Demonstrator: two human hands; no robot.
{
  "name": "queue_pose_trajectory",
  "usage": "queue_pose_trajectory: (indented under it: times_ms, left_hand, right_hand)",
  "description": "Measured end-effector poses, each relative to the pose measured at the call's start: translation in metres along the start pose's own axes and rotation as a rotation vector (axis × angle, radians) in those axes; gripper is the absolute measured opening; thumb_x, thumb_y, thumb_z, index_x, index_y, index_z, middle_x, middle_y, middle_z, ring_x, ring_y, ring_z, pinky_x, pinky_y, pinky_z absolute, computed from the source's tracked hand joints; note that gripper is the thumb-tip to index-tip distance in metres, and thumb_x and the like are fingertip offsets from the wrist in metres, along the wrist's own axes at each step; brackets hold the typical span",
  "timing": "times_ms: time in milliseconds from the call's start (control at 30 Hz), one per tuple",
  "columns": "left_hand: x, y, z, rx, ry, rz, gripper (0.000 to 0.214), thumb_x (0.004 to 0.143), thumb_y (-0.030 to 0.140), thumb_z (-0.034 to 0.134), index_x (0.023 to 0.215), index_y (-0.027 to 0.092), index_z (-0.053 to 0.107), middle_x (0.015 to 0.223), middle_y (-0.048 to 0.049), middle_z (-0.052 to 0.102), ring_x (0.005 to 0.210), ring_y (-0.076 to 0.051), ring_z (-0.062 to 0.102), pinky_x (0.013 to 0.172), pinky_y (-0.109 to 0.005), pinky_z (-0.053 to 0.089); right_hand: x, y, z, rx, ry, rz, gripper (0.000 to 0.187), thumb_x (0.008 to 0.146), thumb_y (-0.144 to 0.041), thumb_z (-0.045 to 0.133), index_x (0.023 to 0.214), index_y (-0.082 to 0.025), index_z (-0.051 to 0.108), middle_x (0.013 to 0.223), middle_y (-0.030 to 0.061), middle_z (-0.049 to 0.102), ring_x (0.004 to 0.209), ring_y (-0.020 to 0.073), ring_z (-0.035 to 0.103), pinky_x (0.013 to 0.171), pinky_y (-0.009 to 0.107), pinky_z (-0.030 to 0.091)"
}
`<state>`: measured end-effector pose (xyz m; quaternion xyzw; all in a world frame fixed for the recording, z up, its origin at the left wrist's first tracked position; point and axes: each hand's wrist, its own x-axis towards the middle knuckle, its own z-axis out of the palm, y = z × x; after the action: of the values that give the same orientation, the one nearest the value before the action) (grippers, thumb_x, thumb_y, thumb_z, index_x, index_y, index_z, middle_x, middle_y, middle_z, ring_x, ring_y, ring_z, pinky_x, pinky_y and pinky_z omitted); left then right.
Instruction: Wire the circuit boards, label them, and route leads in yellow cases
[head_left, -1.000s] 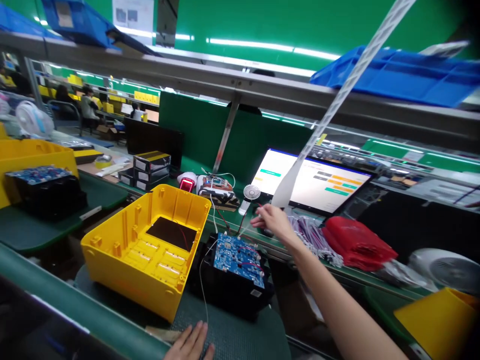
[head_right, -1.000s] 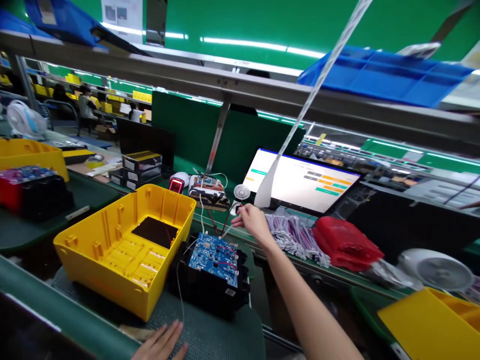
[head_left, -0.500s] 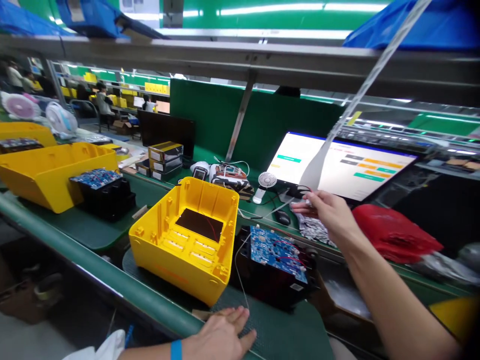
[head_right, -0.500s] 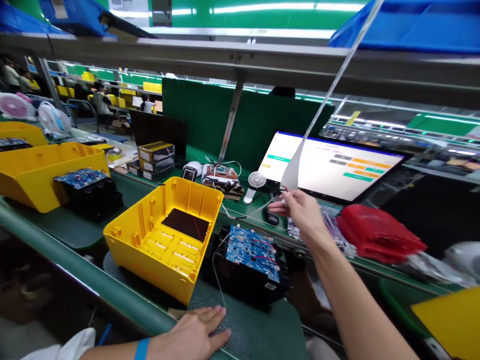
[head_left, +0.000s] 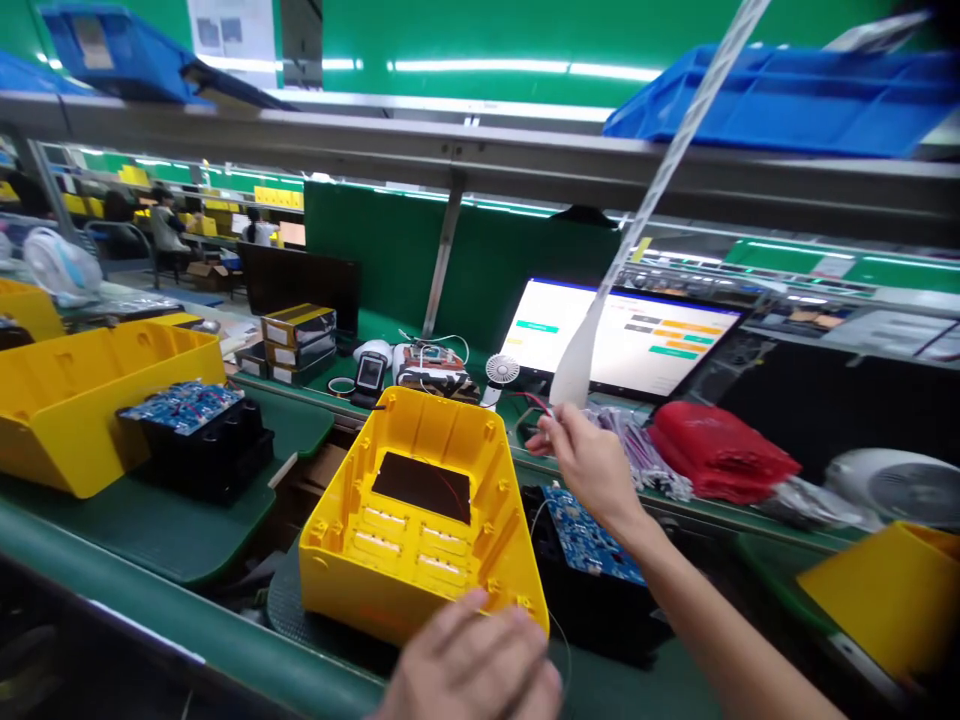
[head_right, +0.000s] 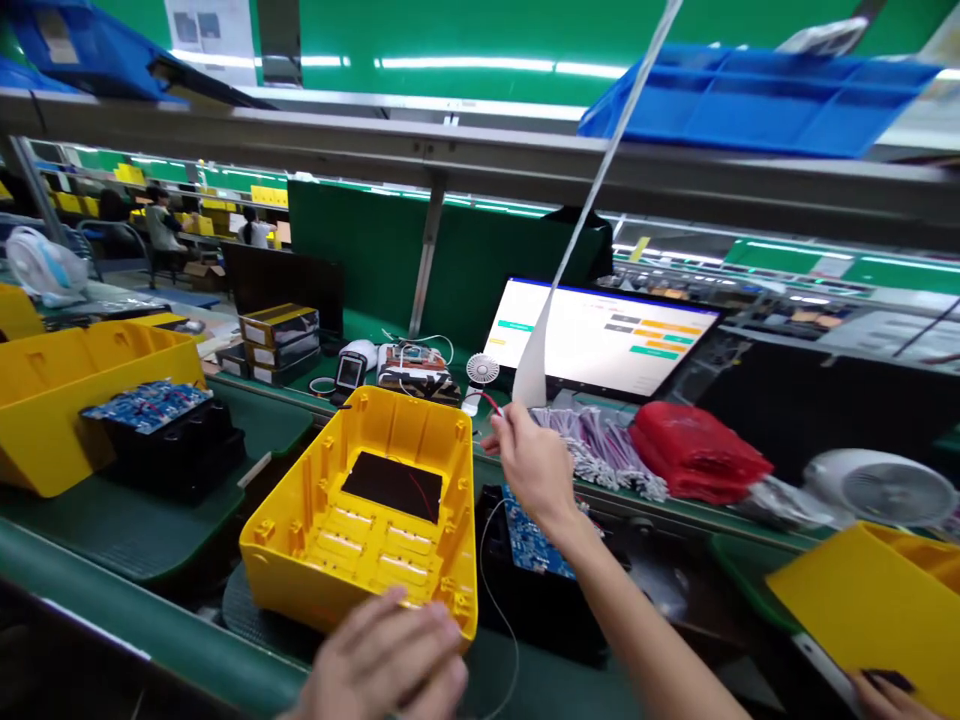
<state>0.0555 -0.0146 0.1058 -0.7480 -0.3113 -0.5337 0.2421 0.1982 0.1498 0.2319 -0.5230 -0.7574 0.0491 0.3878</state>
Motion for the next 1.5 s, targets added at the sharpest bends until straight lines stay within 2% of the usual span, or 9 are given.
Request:
queue_pose_trajectory:
  times_ms: [167,467,567,667,833,1100,1300,1400,1500]
  left_hand:
    - [0.032,-0.064,-0.063,0.137,-0.490,-0.227,0.015,0.088,0.031,0.053,0.091,0.017,0.059,0.084,-0.0043,0.063,0.079,-0.021,0.058,0.081,-0.040,0.048]
    - [0.009,-0.064,-0.059,0.005,-0.565,-0.182,0.028,0.091,0.034,0.046,0.069,0.019,0.052,0.060,0.0007,0.055,0.054,-0.017,0.052,0.050,-0.031,0.034]
    - [0.044,-0.111,-0.081,-0.107,-0.725,-0.409,0.021,0.090,0.040,0.049,0.098,0.026,0.062,0.090,0.0002,0.065,0.081,-0.018,0.061,0.071,-0.029,0.045]
    - [0.076,-0.184,-0.084,0.064,-0.658,-0.563,0.024,0.087,0.036,0.051,0.103,0.024,0.064,0.108,-0.0043,0.063,0.102,-0.024,0.056,0.091,-0.036,0.041]
    - [0.067,-0.267,-0.043,-0.050,-0.682,-0.682,0.030,0.073,0.041,0.062,0.092,0.019,0.068,0.092,-0.0058,0.066,0.086,-0.023,0.062,0.073,-0.030,0.049]
    - [0.042,-0.274,-0.036,-0.193,-0.556,-0.867,0.044,0.069,0.056,0.063,0.086,0.016,0.068,0.090,-0.0075,0.070,0.085,-0.026,0.064,0.076,-0.034,0.050]
    - [0.036,-0.285,-0.031,-0.620,-0.297,-1.394,0.048,0.056,0.040,0.082,0.094,0.016,0.065,0.098,-0.0054,0.069,0.098,-0.023,0.063,0.086,-0.029,0.051]
    - [0.053,-0.268,-0.039,-0.558,-0.086,-1.334,0.042,0.062,0.038,0.080,0.096,0.018,0.066,0.095,-0.0014,0.069,0.097,-0.020,0.062,0.087,-0.025,0.050]
    - [0.081,-0.239,-0.049,-0.351,-0.243,-1.117,0.043,0.066,0.043,0.075,0.100,0.018,0.067,0.093,-0.0026,0.069,0.090,-0.023,0.064,0.082,-0.029,0.052]
  right_hand:
    - [-0.025,-0.008,0.022,-0.166,-0.112,-0.039,0.015,0.093,-0.031,0.041,0.082,-0.024,0.049,0.073,0.0006,0.072,0.066,0.0198,0.067,0.055,0.025,0.035]
    - [-0.031,-0.030,0.047,-0.400,-0.387,-0.115,0.018,0.095,-0.028,0.036,0.088,-0.021,0.051,0.077,0.0034,0.071,0.068,0.0176,0.065,0.052,0.024,0.024]
    - [-0.033,-0.024,0.051,-0.285,-0.451,-0.155,0.020,0.094,-0.024,0.037,0.078,-0.020,0.048,0.072,0.0014,0.070,0.069,0.0151,0.064,0.057,0.023,0.029]
    - [-0.035,-0.018,0.055,-0.145,-0.451,-0.151,0.022,0.094,-0.023,0.034,0.076,-0.020,0.045,0.066,-0.0022,0.069,0.066,0.0121,0.063,0.061,0.021,0.032]
    - [-0.035,-0.018,0.056,-0.121,-0.448,-0.115,0.022,0.093,-0.023,0.036,0.075,-0.020,0.047,0.062,-0.0015,0.069,0.062,0.0115,0.062,0.061,0.021,0.032]
    - [-0.045,-0.026,0.049,-0.253,-0.416,-0.127,0.023,0.092,-0.023,0.040,0.077,-0.017,0.056,0.071,0.0039,0.069,0.063,0.0117,0.062,0.065,0.023,0.034]
    - [-0.047,-0.024,0.052,-0.336,-0.405,-0.123,0.023,0.094,-0.028,0.040,0.090,-0.015,0.059,0.078,0.0055,0.070,0.068,0.0140,0.063,0.071,0.026,0.035]
    - [-0.047,-0.024,0.053,-0.393,-0.403,-0.153,0.025,0.094,-0.029,0.039,0.094,-0.015,0.060,0.081,0.0075,0.070,0.074,0.0185,0.065,0.072,0.029,0.035]
    - [-0.047,-0.024,0.054,-0.422,-0.430,-0.195,0.026,0.094,-0.028,0.039,0.093,-0.015,0.061,0.081,0.0086,0.071,0.076,0.0210,0.065,0.072,0.031,0.035]
